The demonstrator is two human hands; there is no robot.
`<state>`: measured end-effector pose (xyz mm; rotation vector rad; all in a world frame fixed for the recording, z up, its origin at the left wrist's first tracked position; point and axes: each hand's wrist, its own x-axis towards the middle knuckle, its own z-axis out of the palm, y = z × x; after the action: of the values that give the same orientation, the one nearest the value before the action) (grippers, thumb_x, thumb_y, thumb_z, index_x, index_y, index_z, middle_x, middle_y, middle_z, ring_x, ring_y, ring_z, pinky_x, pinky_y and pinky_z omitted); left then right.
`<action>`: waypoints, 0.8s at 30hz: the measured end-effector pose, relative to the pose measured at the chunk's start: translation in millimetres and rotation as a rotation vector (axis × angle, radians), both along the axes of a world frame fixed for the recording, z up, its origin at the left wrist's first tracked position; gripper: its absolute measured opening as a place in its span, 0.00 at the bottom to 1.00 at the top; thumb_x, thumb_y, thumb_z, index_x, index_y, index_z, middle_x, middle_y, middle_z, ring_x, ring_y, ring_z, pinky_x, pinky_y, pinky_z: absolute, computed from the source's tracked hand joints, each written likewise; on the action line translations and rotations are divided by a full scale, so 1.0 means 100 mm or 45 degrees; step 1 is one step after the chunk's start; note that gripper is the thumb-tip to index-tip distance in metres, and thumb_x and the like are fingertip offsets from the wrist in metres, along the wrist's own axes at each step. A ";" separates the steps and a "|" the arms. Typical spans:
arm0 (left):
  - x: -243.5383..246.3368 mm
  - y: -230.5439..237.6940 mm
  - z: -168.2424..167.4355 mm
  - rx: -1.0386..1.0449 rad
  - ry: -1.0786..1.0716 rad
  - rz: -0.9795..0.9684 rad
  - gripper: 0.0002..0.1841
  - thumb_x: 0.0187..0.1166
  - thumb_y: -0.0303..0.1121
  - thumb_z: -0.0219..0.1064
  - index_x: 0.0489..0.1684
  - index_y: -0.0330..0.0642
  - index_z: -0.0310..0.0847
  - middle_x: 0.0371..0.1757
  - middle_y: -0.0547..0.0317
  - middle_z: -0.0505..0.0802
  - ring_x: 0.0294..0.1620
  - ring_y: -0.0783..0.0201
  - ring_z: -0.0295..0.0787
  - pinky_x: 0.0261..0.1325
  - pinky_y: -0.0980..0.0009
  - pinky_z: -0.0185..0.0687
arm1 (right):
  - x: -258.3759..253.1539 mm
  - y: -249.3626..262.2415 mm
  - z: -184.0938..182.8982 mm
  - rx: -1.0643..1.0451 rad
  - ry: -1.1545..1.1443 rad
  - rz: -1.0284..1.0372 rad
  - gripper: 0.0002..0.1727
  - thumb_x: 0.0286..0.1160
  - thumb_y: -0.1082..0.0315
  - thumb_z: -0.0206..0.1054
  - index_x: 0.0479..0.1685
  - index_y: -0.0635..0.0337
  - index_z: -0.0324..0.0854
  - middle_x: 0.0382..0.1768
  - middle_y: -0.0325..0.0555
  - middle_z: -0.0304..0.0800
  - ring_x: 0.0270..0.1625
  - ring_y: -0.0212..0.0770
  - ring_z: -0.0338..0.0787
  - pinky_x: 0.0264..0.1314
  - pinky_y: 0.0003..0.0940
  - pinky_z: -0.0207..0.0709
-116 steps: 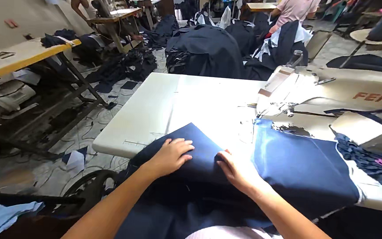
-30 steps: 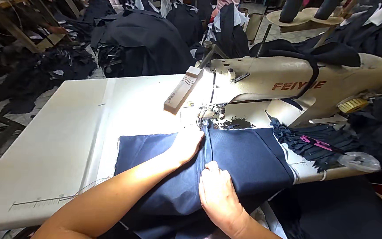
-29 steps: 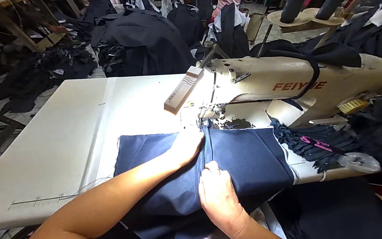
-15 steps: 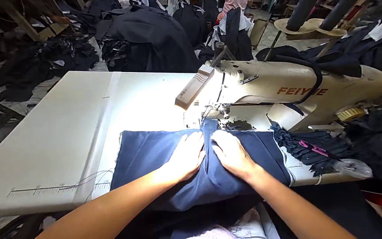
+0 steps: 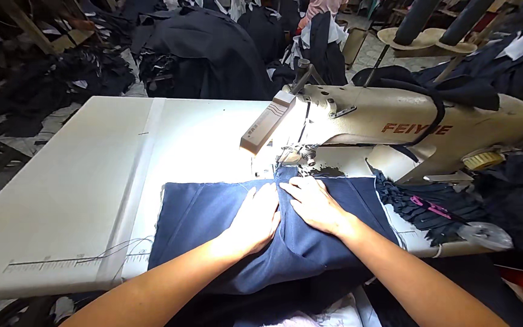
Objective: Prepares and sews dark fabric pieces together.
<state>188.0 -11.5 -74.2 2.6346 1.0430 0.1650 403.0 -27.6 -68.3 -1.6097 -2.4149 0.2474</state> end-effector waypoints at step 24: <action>0.00 -0.01 -0.06 0.137 -0.098 -0.017 0.31 0.89 0.43 0.38 0.79 0.34 0.74 0.85 0.42 0.76 0.90 0.46 0.64 0.87 0.36 0.53 | -0.01 0.00 -0.06 0.178 0.102 0.236 0.31 0.82 0.68 0.47 0.84 0.39 0.74 0.85 0.26 0.73 0.95 0.49 0.55 0.92 0.69 0.36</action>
<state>187.5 -12.4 -80.0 2.7066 1.0173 0.3257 401.6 -27.2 -74.0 -1.2952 -2.4615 0.1663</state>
